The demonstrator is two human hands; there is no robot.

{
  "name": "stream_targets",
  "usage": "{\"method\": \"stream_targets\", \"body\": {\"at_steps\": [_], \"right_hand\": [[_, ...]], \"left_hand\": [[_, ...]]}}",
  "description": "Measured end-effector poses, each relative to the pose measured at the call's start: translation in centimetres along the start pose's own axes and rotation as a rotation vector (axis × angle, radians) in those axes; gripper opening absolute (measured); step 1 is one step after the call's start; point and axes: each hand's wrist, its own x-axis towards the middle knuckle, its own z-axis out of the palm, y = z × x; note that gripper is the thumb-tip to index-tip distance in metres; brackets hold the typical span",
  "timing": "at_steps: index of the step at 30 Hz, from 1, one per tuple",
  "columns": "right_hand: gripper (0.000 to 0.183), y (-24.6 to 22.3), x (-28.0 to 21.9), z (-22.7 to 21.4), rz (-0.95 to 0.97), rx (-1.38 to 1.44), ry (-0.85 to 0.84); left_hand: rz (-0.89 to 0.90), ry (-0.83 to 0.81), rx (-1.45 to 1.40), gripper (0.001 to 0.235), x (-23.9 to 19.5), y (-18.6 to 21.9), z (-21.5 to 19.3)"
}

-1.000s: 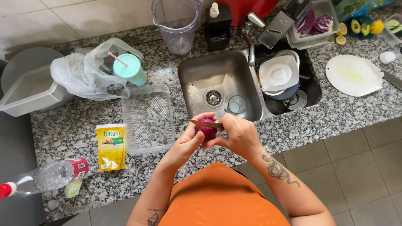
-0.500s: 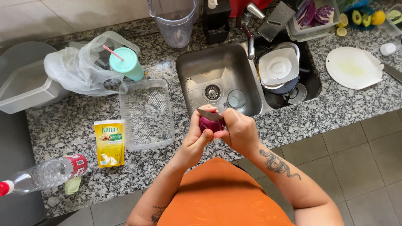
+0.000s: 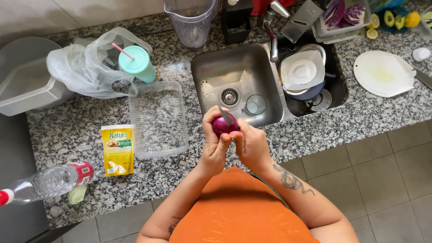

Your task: The person peels a red onion over the sink using a small knife, then rinses the onion and the knife under running water. They place the onion on a white plate and proceed to slice it into thin pieces using a larger knife.

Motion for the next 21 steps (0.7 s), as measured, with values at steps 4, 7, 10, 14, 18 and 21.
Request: {"method": "stream_targets", "body": {"at_steps": [4, 7, 10, 14, 18, 21], "right_hand": [[0.041, -1.6, 0.9, -0.5, 0.057, 0.130, -0.010], [0.042, -1.9, 1.5, -0.8, 0.104, 0.237, -0.030], [0.044, -1.0, 1.9, -0.6, 0.153, 0.335, -0.046], [0.050, 1.4, 0.8, 1.1, 0.277, 0.445, -0.121], [0.052, 2.6, 0.2, 2.1, 0.327, 0.505, -0.145], [0.053, 1.6, 0.9, 1.8, 0.328, 0.500, -0.097]], "left_hand": [[0.025, 0.001, 0.057, 0.053, 0.2, -0.4, -0.4], [0.003, -0.041, 0.054, 0.054, 0.1, -0.1, -1.1], [-0.057, -0.129, -0.006, 0.052, 1.0, 1.4, -1.6], [-0.052, -0.104, 0.044, 0.049, 1.1, 0.7, -2.2], [-0.020, -0.042, 0.057, 0.050, 0.8, 0.0, -2.5], [0.022, -0.001, 0.162, 0.052, 1.1, 0.3, -2.3]]}}
